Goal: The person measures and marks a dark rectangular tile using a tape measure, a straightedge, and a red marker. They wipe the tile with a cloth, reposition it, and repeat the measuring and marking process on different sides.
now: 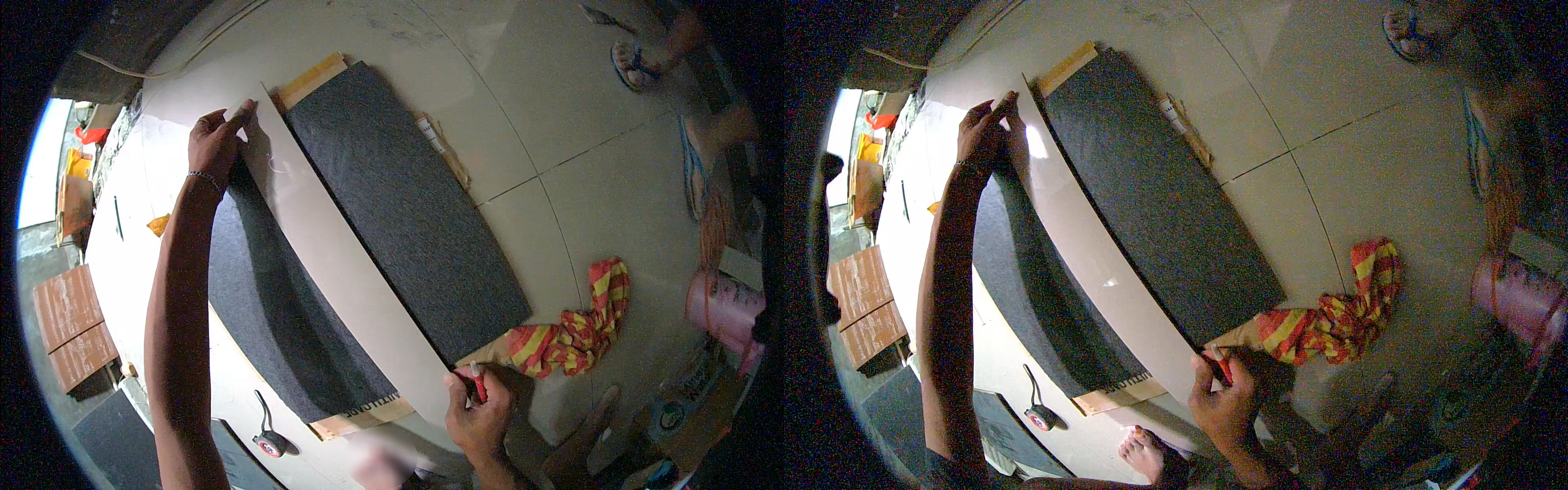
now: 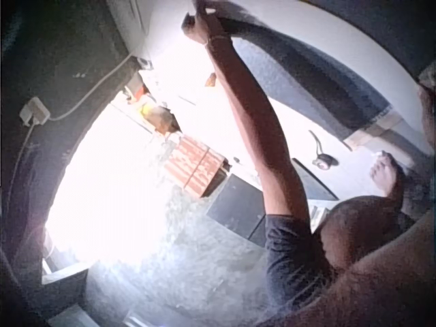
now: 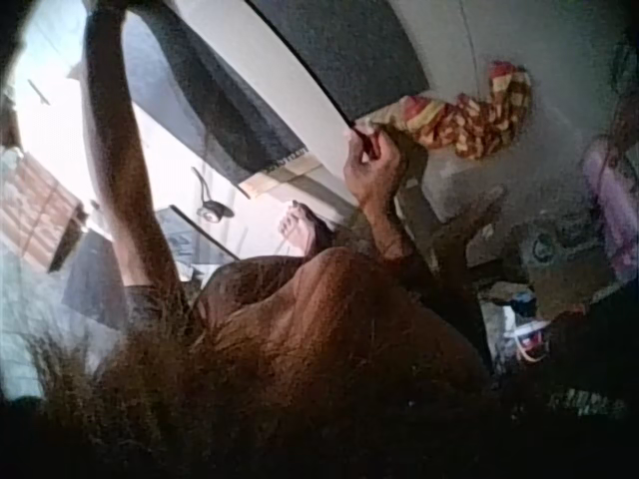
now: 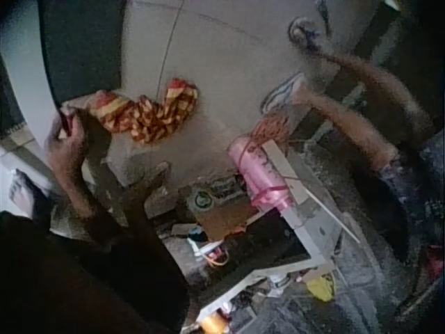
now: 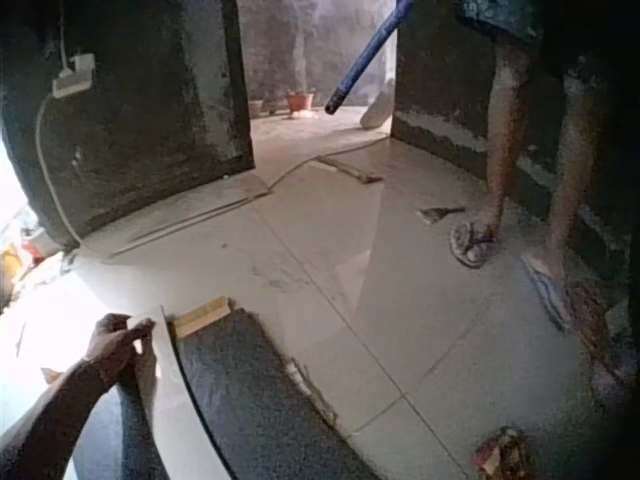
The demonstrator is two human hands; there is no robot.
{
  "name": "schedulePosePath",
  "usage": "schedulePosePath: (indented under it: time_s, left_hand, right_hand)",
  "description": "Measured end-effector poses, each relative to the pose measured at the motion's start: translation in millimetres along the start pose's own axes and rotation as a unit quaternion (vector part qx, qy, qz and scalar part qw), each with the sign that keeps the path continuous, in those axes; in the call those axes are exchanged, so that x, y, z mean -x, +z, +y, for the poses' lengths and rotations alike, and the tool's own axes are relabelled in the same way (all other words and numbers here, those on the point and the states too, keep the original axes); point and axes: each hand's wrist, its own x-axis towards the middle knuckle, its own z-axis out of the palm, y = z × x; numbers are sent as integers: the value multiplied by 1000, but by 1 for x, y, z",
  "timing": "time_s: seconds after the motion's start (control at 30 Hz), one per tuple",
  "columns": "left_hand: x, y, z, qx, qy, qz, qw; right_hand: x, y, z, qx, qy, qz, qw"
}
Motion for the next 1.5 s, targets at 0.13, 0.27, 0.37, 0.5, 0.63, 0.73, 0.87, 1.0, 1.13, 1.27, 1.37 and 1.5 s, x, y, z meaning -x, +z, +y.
schedulePosePath:
  time_s: [0.13,0.27,0.37,0.5,0.63,0.73,0.87,1.0,1.13,1.27,1.37,1.5]
  left_hand:
    - [16,-3,5,56,37,72,995]
    - [124,-3,20,-146,247,12,958]
    - [212,-8,31,-288,321,-99,897]
    - [253,-8,45,-388,310,-201,845]
    - [249,3,56,-403,300,-222,836]
    - [251,9,61,-429,309,-209,822]
    - [252,13,63,-424,324,-209,820]
    - [251,14,66,-434,321,-206,816]
    - [252,14,71,-445,309,-215,812]
    - [252,15,73,-451,297,-221,812]
    - [252,15,73,-444,299,-220,816]
    - [252,16,74,-438,290,-229,820]
  right_hand:
    - [0,-1,-3,11,6,4,1000]
    - [0,-2,-4,7,11,-1,1000]
    - [-1,-1,-4,1,4,7,1000]
    - [-3,-1,-2,2,-36,12,999]
    - [-2,-3,-2,28,-20,-1,999]
    - [-1,-3,0,14,-2,2,1000]
    - [-4,-3,4,17,-53,17,998]
    - [-3,-4,6,24,-53,7,998]
    - [-2,-6,5,22,-46,-9,999]
    - [-11,-23,0,12,-34,-47,998]
    - [-21,-41,-6,-120,-22,-47,991]
    - [-29,-65,-17,-297,59,-114,946]
